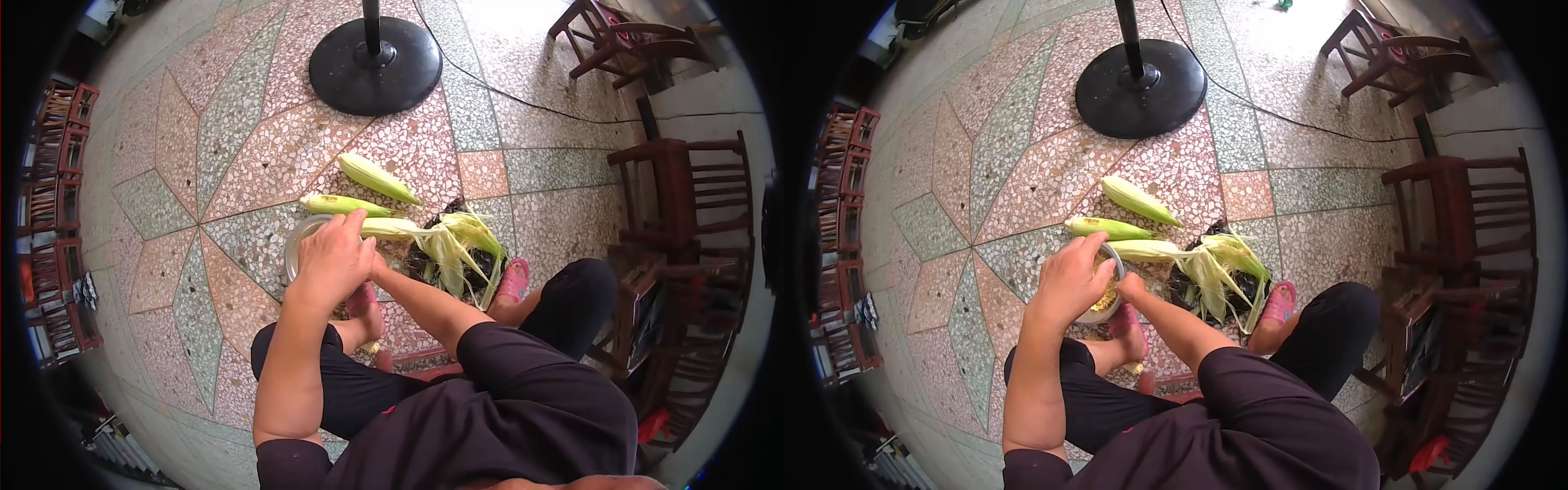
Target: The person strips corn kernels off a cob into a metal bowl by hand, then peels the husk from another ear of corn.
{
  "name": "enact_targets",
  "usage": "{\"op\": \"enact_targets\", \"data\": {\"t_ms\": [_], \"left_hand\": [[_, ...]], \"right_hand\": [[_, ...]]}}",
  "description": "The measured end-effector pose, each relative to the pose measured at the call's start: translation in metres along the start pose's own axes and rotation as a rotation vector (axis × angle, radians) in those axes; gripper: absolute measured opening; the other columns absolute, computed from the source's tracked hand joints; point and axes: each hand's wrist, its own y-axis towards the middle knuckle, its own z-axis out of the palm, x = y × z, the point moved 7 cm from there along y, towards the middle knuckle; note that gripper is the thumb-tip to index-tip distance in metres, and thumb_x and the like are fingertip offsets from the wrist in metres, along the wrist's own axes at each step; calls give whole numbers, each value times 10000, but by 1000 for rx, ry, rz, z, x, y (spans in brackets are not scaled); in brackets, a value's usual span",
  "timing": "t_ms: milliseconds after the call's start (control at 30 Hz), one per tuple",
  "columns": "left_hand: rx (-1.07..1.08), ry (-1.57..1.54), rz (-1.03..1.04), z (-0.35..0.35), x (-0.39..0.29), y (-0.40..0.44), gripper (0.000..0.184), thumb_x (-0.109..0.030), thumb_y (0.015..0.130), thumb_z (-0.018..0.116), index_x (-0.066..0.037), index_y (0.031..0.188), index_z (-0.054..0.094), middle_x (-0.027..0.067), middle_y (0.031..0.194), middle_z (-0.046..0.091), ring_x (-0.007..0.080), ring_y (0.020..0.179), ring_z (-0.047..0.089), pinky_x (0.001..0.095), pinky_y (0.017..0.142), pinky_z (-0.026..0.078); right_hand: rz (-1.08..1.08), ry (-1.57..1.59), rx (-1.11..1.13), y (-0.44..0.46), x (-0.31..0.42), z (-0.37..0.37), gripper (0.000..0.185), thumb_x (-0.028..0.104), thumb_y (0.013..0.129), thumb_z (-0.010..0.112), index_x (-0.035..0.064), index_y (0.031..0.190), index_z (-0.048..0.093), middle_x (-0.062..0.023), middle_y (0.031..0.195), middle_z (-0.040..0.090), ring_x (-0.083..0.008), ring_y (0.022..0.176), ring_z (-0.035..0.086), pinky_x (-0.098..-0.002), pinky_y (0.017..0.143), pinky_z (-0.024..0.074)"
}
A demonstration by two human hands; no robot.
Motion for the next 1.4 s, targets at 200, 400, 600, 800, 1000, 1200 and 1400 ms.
{"op": "enact_targets", "data": {"t_ms": [200, 400, 600, 800, 1000, 1200, 1400], "left_hand": [[-28, -29, 26, -2, -3, -2, 393, -236, 798, 578, -36, 1135, 544, 178, 991, 597, 352, 899, 587, 429, 779, 470], [-61, 9, -34, -11, 4, -3, 381, -238, 797, 583, -35, 1118, 550, 166, 952, 602, 346, 872, 592, 430, 761, 475], [-62, 57, -56, -9, 4, -2, 385, -258, 801, 589, -46, 1120, 545, 149, 911, 610, 327, 872, 598, 419, 753, 477], [-113, -2, -68, -7, 12, 10, 375, -259, 797, 595, -75, 1121, 549, 139, 927, 618, 312, 861, 607, 407, 746, 480], [-356, -303, -50, -12, 20, 26, 344, -179, 755, 640, -62, 1075, 589, 124, 897, 610, 260, 816, 612, 357, 726, 482], [-557, -590, -163, 9, 38, 45, 739, -282, 755, 665, 88, 1299, 328, 292, 1249, 437, 381, 1147, 470, 377, 963, 389], [-274, -1178, 152, 20, -61, 21, 550, -318, 807, 647, -8, 1212, 438, 101, 1094, 537, 187, 959, 539, 313, 789, 474]], "right_hand": [[-300, 246, 254, 27, -2, 21, 422, 317, 706, 613, 33, 1017, 632, -189, 918, 653, -294, 898, 632, -389, 813, 481], [-440, -682, -368, -41, 112, -142, 515, 217, 657, 663, 41, 1105, 480, -151, 1089, 498, -318, 1031, 500, -451, 897, 387], [-178, -989, -11, -10, 84, -133, 728, 320, 671, 669, 13, 1260, 370, -155, 1163, 500, -294, 1111, 481, -439, 971, 339], [25, -708, 151, -27, 92, -144, 886, 367, 673, 656, -20, 1361, 254, -199, 1046, 611, -305, 967, 602, -410, 942, 380], [105, 318, 552, -35, 105, -177, 420, 222, 752, 623, 30, 1122, 569, -70, 937, 624, -182, 788, 602, -319, 681, 477], [-229, 512, 387, -120, 209, -281, 510, 167, 764, 663, -25, 1192, 465, -110, 1009, 593, -181, 885, 585, -295, 762, 473], [-539, 92, 221, -220, 261, -322, 747, 181, 747, 722, -15, 1315, 278, -198, 1067, 569, -260, 1000, 574, -341, 858, 462]]}}
